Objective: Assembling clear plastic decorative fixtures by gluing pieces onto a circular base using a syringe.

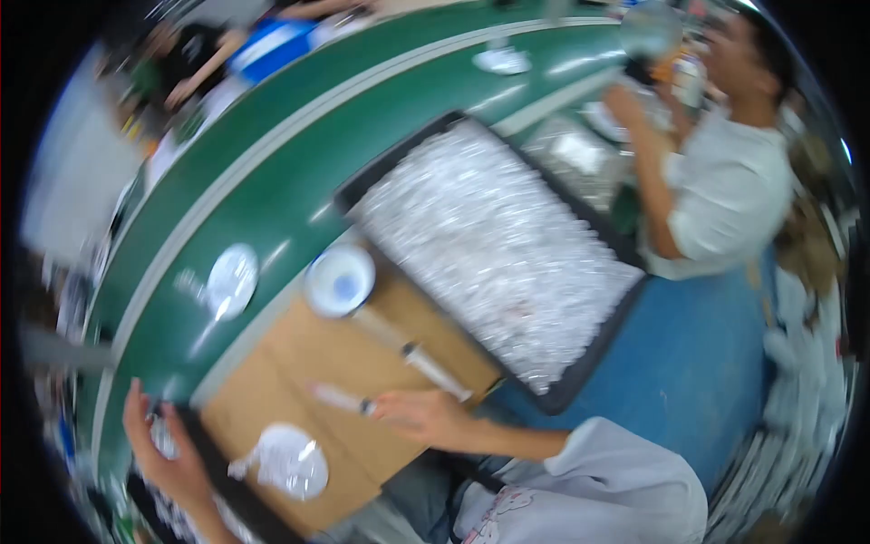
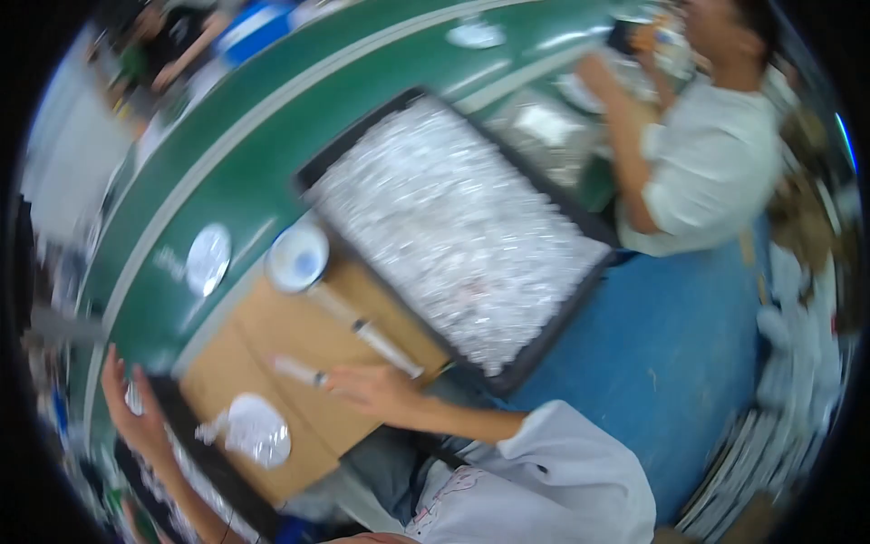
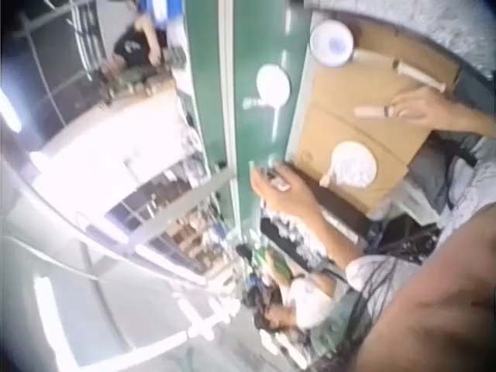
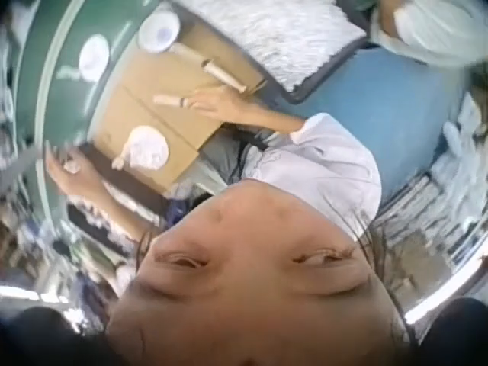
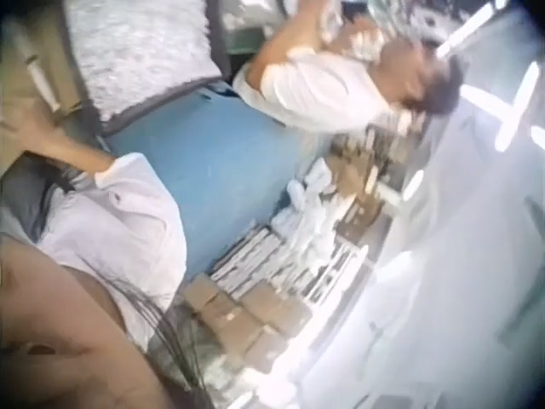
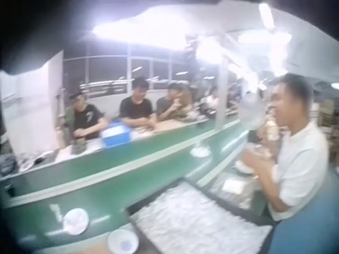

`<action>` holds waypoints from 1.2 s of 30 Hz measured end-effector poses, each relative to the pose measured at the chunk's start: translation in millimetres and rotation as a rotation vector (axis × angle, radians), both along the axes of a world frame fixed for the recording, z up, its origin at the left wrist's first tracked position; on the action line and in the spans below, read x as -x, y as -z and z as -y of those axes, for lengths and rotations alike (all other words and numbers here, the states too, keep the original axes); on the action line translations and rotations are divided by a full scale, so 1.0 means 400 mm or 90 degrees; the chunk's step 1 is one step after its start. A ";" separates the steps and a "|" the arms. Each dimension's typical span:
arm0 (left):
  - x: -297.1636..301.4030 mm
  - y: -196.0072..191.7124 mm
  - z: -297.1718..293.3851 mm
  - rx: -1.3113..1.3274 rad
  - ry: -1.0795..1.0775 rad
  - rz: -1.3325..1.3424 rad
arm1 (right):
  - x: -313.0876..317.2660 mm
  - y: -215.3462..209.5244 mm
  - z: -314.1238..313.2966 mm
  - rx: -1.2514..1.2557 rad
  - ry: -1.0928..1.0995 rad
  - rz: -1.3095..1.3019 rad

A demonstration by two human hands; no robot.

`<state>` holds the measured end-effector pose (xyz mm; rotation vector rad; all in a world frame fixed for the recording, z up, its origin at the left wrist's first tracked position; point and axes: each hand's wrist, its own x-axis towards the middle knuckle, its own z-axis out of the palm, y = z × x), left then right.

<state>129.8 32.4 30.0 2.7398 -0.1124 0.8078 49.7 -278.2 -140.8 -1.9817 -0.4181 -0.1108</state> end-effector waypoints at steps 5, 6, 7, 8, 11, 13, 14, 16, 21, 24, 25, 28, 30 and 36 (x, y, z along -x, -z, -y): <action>-0.444 0.099 -0.285 -0.118 -0.135 -0.110 | 0.022 -0.008 -0.091 0.002 0.090 0.121; -0.511 0.154 -0.350 -0.171 -0.184 -0.138 | 0.029 -0.028 -0.100 -0.001 0.083 0.120; -0.565 0.203 -0.393 -0.155 -0.220 -0.178 | 0.031 -0.018 -0.112 -0.015 0.078 0.127; -0.615 0.226 -0.396 -0.137 -0.255 -0.222 | 0.027 -0.001 -0.123 -0.027 0.072 0.132; -0.635 0.250 -0.130 0.072 -0.156 -0.255 | 0.029 0.029 -0.091 0.075 0.104 0.089; -0.635 0.245 -0.105 0.231 -0.158 -0.379 | 0.039 0.023 -0.098 0.071 0.127 0.098; -0.661 0.269 -0.121 0.233 -0.152 -0.375 | 0.040 0.022 -0.097 0.065 0.139 0.099; -0.692 0.321 -0.250 0.091 -0.163 -0.255 | 0.042 0.009 -0.110 0.060 0.113 0.109; -0.658 0.304 -0.215 0.027 0.000 -0.206 | 0.049 -0.004 -0.072 0.183 0.135 0.130; -0.530 0.170 -0.047 0.145 0.125 -0.274 | 0.045 -0.004 -0.039 0.160 0.171 0.078; -0.467 0.131 -0.085 0.235 0.175 -0.310 | 0.052 -0.038 -0.044 0.138 0.168 0.087; -0.283 -0.002 0.016 0.208 0.222 -0.327 | 0.053 -0.036 -0.055 0.135 0.157 0.061; -0.195 -0.033 0.036 0.187 0.218 -0.345 | 0.047 -0.055 -0.060 0.154 0.196 0.107; -0.063 -0.027 0.119 0.061 0.256 -0.452 | 0.028 -0.051 -0.074 0.182 0.211 0.143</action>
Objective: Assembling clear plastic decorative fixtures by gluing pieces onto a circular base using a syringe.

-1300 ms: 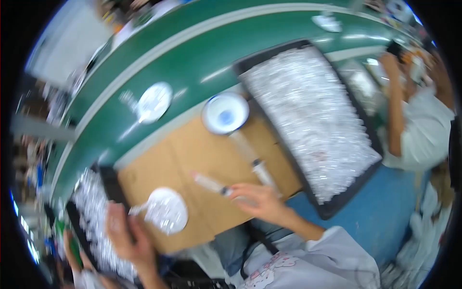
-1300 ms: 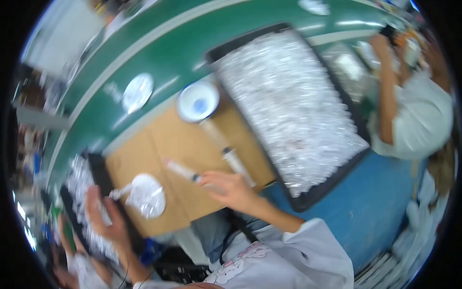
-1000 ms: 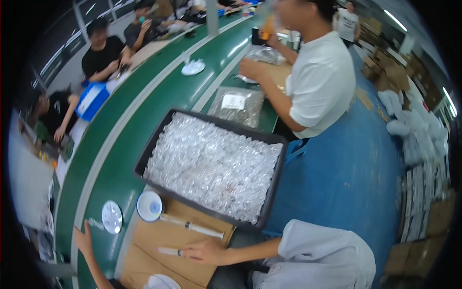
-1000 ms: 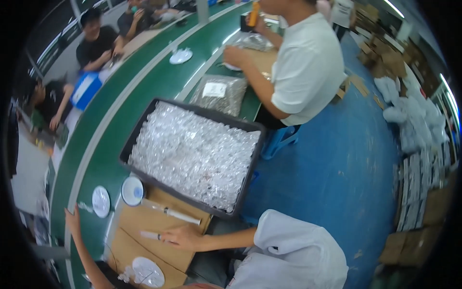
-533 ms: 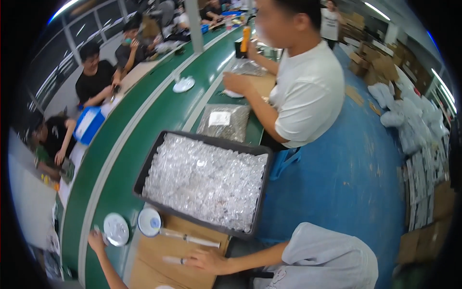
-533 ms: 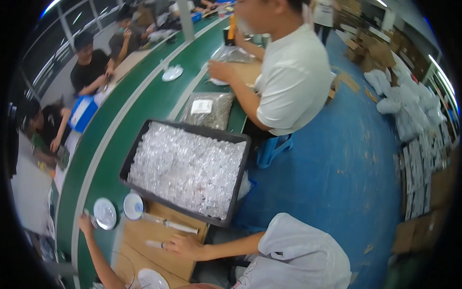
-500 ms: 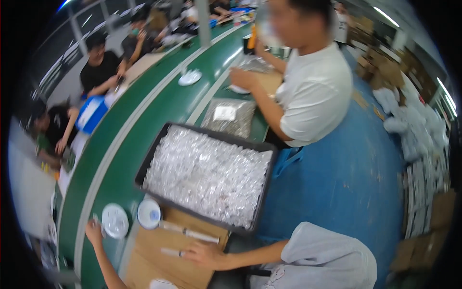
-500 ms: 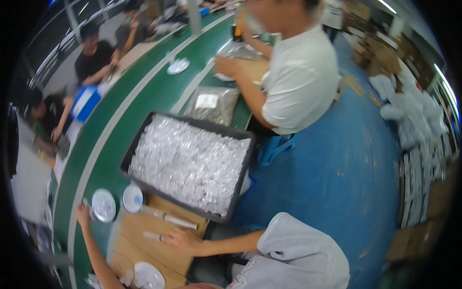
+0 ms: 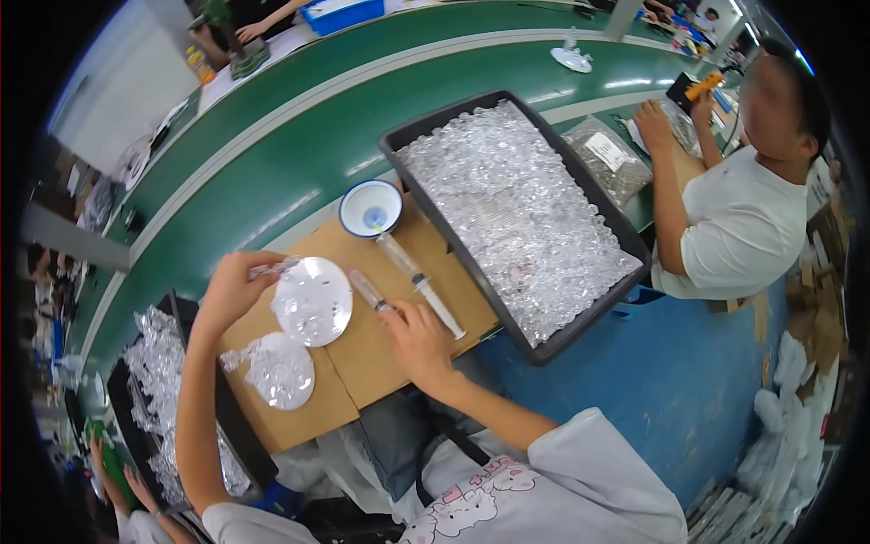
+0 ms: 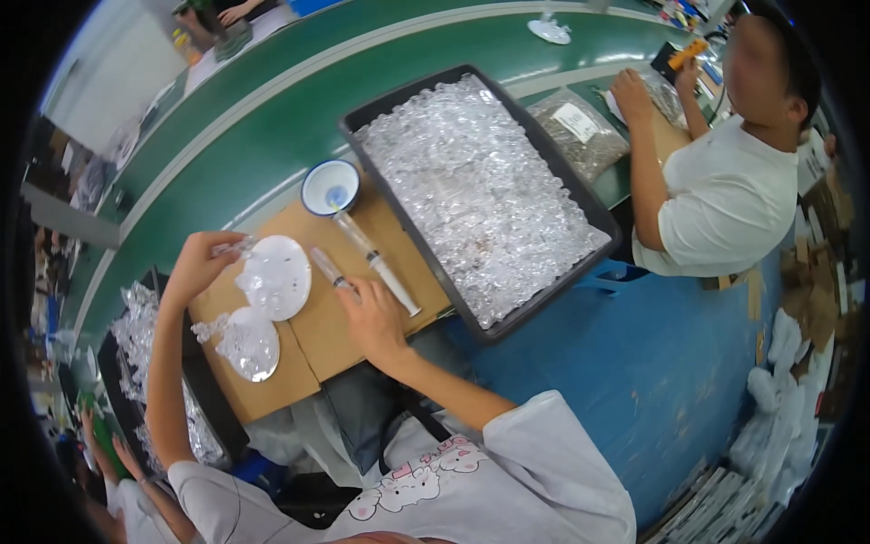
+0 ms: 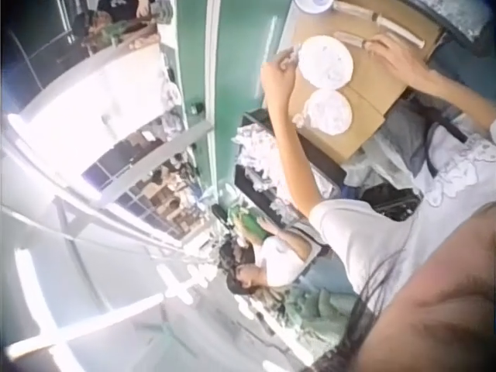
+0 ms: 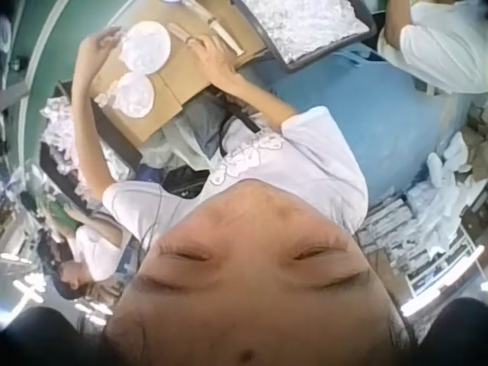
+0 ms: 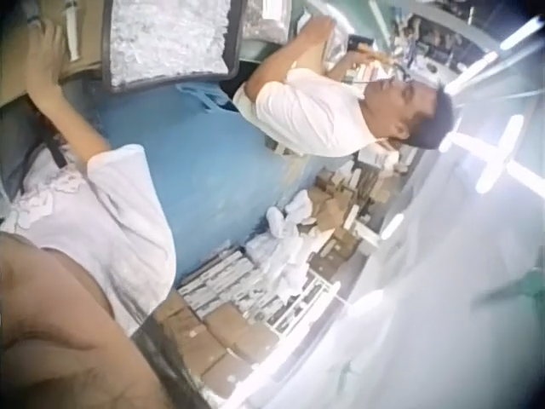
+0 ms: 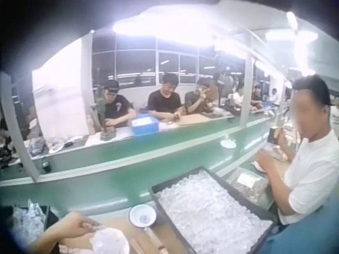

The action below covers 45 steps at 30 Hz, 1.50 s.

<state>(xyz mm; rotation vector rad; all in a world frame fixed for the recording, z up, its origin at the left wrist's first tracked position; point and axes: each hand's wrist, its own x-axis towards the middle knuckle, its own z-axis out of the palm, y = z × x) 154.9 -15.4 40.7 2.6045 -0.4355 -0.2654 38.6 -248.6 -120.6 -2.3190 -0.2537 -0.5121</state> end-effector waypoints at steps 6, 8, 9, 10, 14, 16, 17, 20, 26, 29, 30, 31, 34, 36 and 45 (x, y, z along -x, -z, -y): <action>0.000 0.075 0.008 0.034 0.027 0.007 | 0.027 -0.056 0.015 -0.005 -0.043 0.008; -0.007 0.097 0.001 0.014 0.034 0.000 | 0.043 -0.090 0.024 -0.010 -0.092 -0.003; -0.014 0.107 0.010 0.015 0.023 -0.006 | 0.052 -0.101 0.033 -0.010 -0.102 -0.009; -0.018 0.112 0.019 0.021 0.022 0.012 | 0.059 -0.110 0.040 -0.019 -0.105 -0.023; -0.001 0.101 -0.019 0.133 -0.014 -0.040 | 0.095 -0.133 0.052 -0.072 -0.135 -0.070; 0.057 0.065 -0.045 0.101 -0.036 0.057 | 0.110 -0.137 0.055 -0.086 -0.153 -0.103; 0.096 0.034 -0.059 0.069 -0.039 0.157 | 0.116 -0.133 0.056 -0.097 -0.156 -0.111; 0.272 -0.049 -0.067 0.004 -0.195 0.298 | 0.114 -0.118 0.054 -0.101 -0.159 -0.114; 0.613 0.180 -0.034 0.227 -0.599 0.333 | 0.057 -0.094 -0.049 -0.121 -0.286 -0.190; 0.683 0.306 0.031 0.147 -0.634 0.290 | 0.003 -0.126 -0.129 -0.080 -0.351 -0.130; 0.676 0.323 0.055 0.160 -0.637 0.288 | -0.023 -0.145 -0.146 -0.069 -0.372 -0.064; 0.681 0.333 0.074 0.154 -0.643 0.279 | -0.035 -0.157 -0.176 -0.063 -0.383 -0.066; 0.683 0.356 0.094 0.143 -0.630 0.291 | -0.059 -0.178 -0.250 0.032 -0.395 0.029; 0.680 0.360 0.092 0.136 -0.610 0.312 | -0.063 -0.170 -0.285 0.146 -0.383 0.009; 0.671 0.363 0.033 0.202 -0.551 0.333 | -0.068 -0.152 -0.324 0.206 -0.351 -0.016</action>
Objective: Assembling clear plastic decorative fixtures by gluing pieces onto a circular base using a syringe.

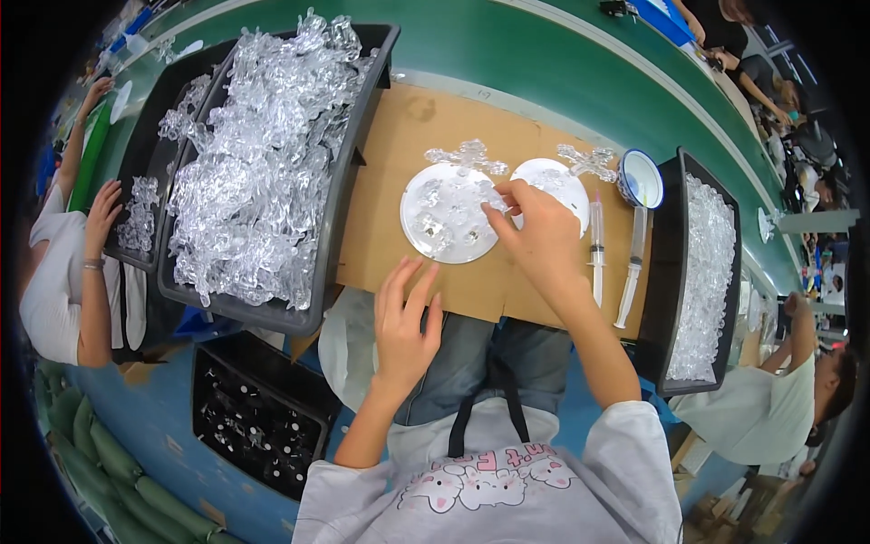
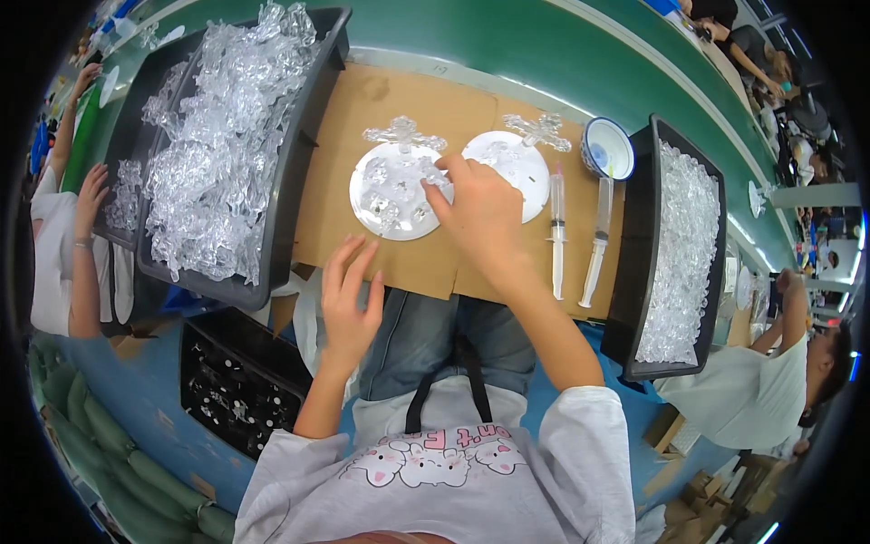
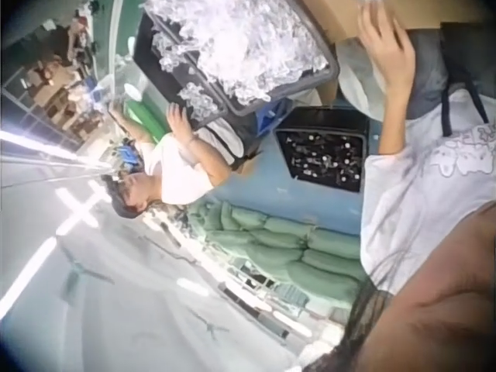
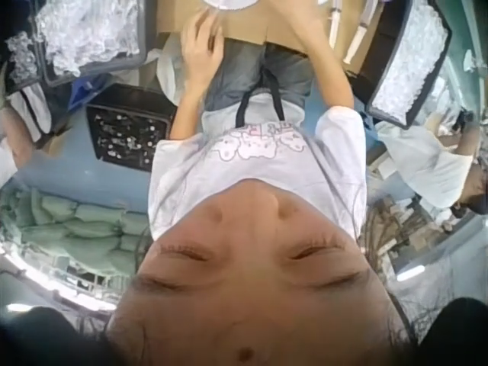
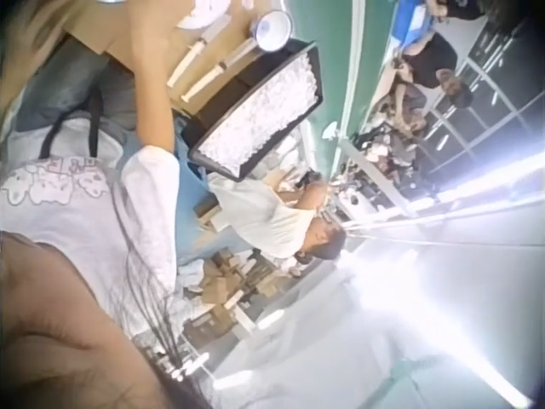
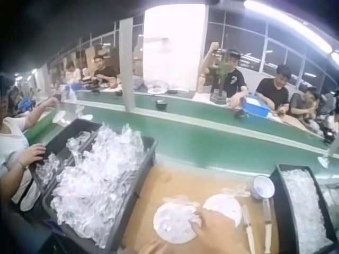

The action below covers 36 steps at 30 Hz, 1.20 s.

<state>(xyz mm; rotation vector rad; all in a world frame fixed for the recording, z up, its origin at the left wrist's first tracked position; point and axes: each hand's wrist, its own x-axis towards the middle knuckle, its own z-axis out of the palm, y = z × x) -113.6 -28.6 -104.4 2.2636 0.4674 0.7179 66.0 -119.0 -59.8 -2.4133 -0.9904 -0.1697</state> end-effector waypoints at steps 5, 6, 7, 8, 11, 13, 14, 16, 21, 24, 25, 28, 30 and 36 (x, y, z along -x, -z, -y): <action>0.010 0.019 -0.014 0.009 -0.003 -0.004 | -0.018 -0.066 0.023 0.021 -0.028 -0.065; 0.017 0.026 -0.017 0.007 -0.005 -0.003 | -0.021 -0.110 0.018 0.023 -0.022 -0.103; 0.022 0.029 -0.019 0.010 -0.007 -0.004 | -0.022 -0.145 0.016 0.025 -0.013 -0.139; 0.027 0.032 -0.022 0.009 -0.009 -0.005 | -0.030 -0.158 0.007 0.028 -0.027 -0.087; 0.019 0.034 -0.020 0.013 -0.002 0.002 | -0.067 -0.151 -0.037 0.020 -0.100 0.031; 0.016 0.033 -0.023 0.014 0.002 0.003 | -0.099 -0.141 -0.080 0.056 -0.119 -0.003; 0.015 0.032 -0.024 0.016 0.001 0.004 | -0.115 -0.135 -0.100 0.086 -0.169 -0.034; 0.014 0.028 -0.024 0.016 0.001 0.010 | -0.142 -0.138 -0.130 0.116 -0.218 -0.060; 0.022 0.019 -0.034 0.034 -0.003 0.013 | -0.217 -0.169 -0.199 0.172 -0.286 -0.042; 0.017 0.008 -0.039 0.025 -0.004 0.004 | -0.345 -0.188 -0.253 0.157 -0.283 0.009; 0.014 0.004 -0.040 0.019 0.003 0.011 | -0.406 -0.195 -0.270 0.153 -0.275 0.017; 0.014 0.004 -0.050 0.022 0.015 0.003 | -0.589 -0.201 -0.301 0.189 -0.260 -0.020; 0.018 0.007 -0.057 0.025 0.006 -0.005 | -0.685 -0.191 -0.312 0.179 -0.188 -0.101; -0.074 -0.015 -0.051 0.032 0.071 -0.041 | -0.883 -0.129 -0.235 0.140 -0.049 -0.128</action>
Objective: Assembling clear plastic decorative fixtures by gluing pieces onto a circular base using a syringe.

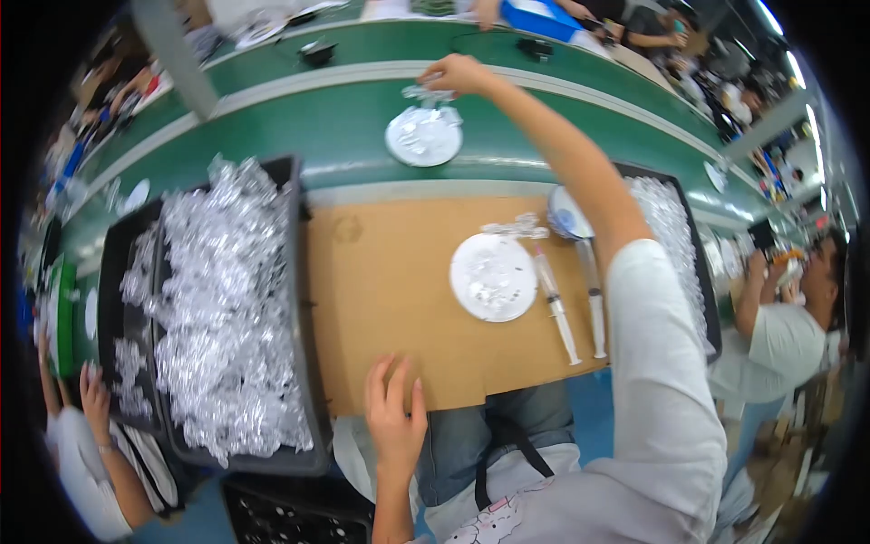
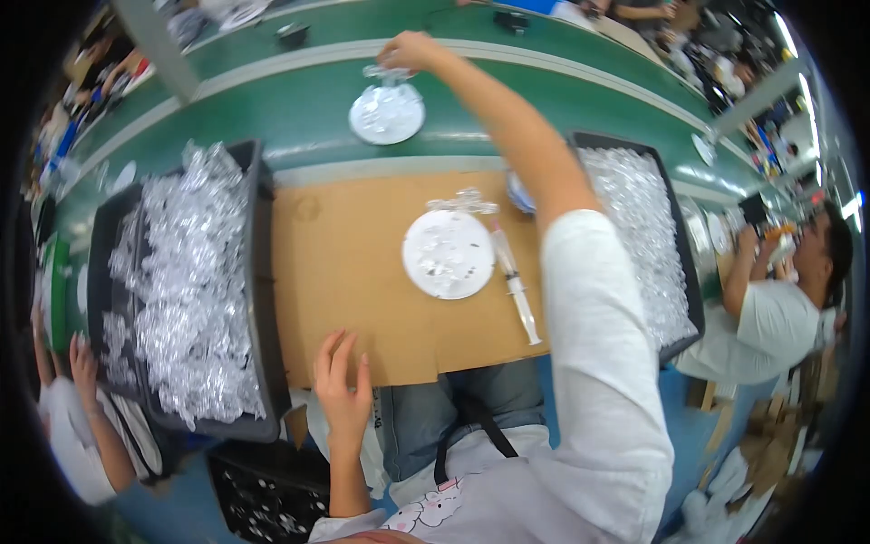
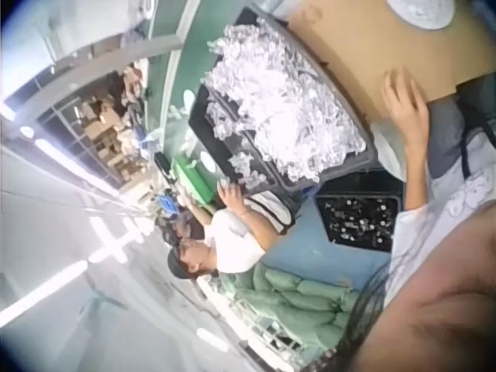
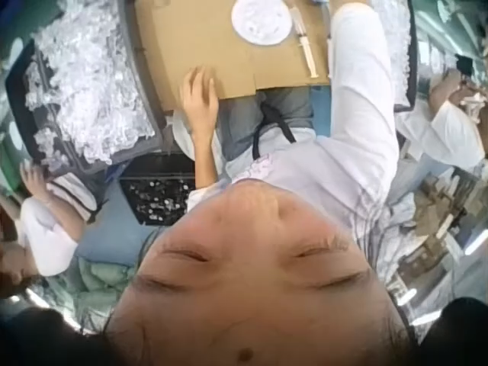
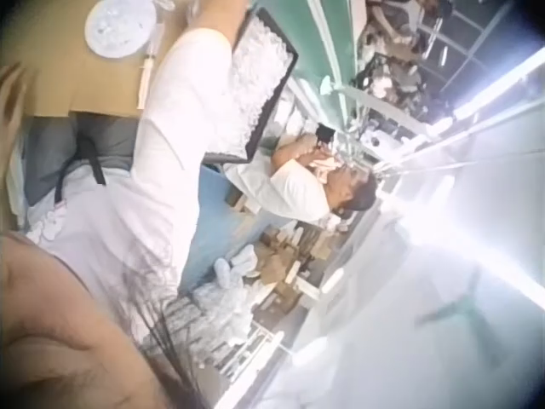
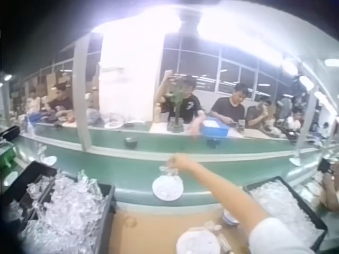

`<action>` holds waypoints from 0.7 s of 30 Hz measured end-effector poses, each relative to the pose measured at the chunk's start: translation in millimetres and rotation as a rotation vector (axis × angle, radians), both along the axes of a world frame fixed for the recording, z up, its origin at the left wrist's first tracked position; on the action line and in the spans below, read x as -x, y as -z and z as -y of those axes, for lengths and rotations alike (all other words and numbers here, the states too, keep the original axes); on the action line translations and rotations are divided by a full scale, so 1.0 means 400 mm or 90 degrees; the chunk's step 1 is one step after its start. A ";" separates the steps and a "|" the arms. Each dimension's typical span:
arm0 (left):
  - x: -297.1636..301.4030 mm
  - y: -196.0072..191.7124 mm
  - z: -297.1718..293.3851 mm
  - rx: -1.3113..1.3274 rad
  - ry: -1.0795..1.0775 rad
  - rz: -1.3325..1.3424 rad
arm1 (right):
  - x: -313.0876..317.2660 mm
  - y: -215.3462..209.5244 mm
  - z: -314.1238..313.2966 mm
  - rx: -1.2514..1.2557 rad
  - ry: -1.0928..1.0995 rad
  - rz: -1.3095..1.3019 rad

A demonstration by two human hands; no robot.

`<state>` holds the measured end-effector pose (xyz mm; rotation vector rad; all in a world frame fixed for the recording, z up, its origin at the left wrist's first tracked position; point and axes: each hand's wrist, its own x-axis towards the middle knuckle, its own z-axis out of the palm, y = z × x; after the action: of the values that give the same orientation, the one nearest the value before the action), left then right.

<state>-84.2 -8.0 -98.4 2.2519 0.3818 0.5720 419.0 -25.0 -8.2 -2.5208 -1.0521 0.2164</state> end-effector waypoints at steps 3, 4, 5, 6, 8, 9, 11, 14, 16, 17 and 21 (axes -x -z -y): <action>-0.101 -0.018 0.018 0.080 0.076 0.022 | 0.004 0.038 0.058 -0.102 0.042 -0.009; -0.127 -0.008 0.016 0.077 0.086 0.021 | 0.021 0.027 0.094 -0.105 0.052 -0.009; -0.163 0.018 0.010 0.125 0.091 0.036 | 0.033 0.006 0.142 -0.170 0.013 0.062; -0.198 0.035 0.003 0.174 0.095 0.051 | 0.055 -0.023 0.194 -0.231 -0.027 0.133; -0.256 0.047 -0.033 0.208 0.095 0.059 | 0.134 -0.087 0.325 -0.198 -0.089 0.105; -0.292 0.043 -0.036 0.248 0.110 0.074 | 0.189 -0.116 0.418 -0.129 -0.024 0.091; -0.374 0.009 -0.011 0.263 0.158 0.037 | 0.269 -0.133 0.631 0.038 0.118 0.222; -0.434 0.053 -0.027 0.275 0.256 -0.034 | 0.338 -0.059 0.838 0.114 0.276 0.140; -0.452 0.083 -0.032 0.279 0.325 -0.069 | 0.359 0.025 0.903 0.116 0.282 0.137; -0.451 0.089 -0.032 0.284 0.302 -0.075 | 0.371 0.058 0.914 0.090 0.275 0.156; -0.432 0.055 -0.033 0.233 0.230 -0.120 | 0.366 0.127 0.930 0.087 0.284 0.253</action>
<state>88.6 5.2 -120.2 1.9575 0.1482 0.0909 272.4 -397.1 -59.2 -2.9154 -0.5840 -0.3627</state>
